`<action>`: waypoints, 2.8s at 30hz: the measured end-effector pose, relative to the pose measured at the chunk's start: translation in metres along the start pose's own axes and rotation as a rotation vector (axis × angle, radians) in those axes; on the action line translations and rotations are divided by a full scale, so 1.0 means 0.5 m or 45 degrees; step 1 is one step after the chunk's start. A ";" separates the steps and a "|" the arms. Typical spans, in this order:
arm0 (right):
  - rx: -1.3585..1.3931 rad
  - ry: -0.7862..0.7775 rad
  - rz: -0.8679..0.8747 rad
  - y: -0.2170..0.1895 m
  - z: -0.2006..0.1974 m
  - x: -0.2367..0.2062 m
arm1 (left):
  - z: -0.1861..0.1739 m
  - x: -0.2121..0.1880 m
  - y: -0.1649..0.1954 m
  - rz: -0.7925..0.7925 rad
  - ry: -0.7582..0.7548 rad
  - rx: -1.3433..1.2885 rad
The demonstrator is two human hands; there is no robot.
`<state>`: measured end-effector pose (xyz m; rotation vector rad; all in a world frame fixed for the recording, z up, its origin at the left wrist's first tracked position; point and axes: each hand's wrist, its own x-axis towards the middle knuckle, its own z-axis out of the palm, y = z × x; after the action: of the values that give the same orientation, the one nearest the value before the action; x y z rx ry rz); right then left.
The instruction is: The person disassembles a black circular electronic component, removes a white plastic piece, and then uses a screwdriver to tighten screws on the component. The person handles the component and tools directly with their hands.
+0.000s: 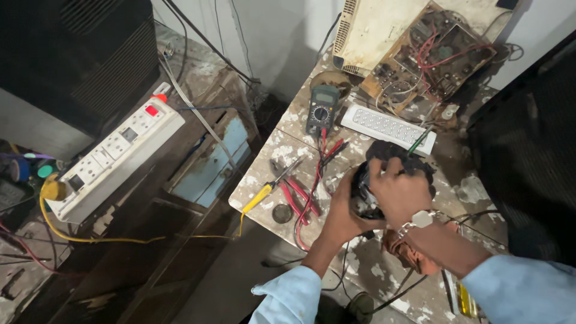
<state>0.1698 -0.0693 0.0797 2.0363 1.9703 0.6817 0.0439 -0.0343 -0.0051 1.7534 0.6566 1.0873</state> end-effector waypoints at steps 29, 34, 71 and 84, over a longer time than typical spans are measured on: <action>0.889 0.181 0.037 0.024 0.005 -0.045 | 0.014 0.034 0.028 -0.155 0.323 0.203; 1.546 0.201 0.793 0.080 0.060 -0.095 | -0.004 0.028 0.042 -0.092 0.284 -0.023; 1.448 -0.269 0.287 0.095 0.143 -0.082 | -0.036 -0.043 0.001 -0.433 -0.132 0.187; 1.511 -0.443 0.123 0.129 0.138 -0.070 | -0.040 -0.029 0.006 -0.313 -0.211 0.147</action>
<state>0.2598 -0.0976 0.0445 2.5087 2.2544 -1.0537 0.0193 -0.0384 -0.0046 1.7837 0.8201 0.7409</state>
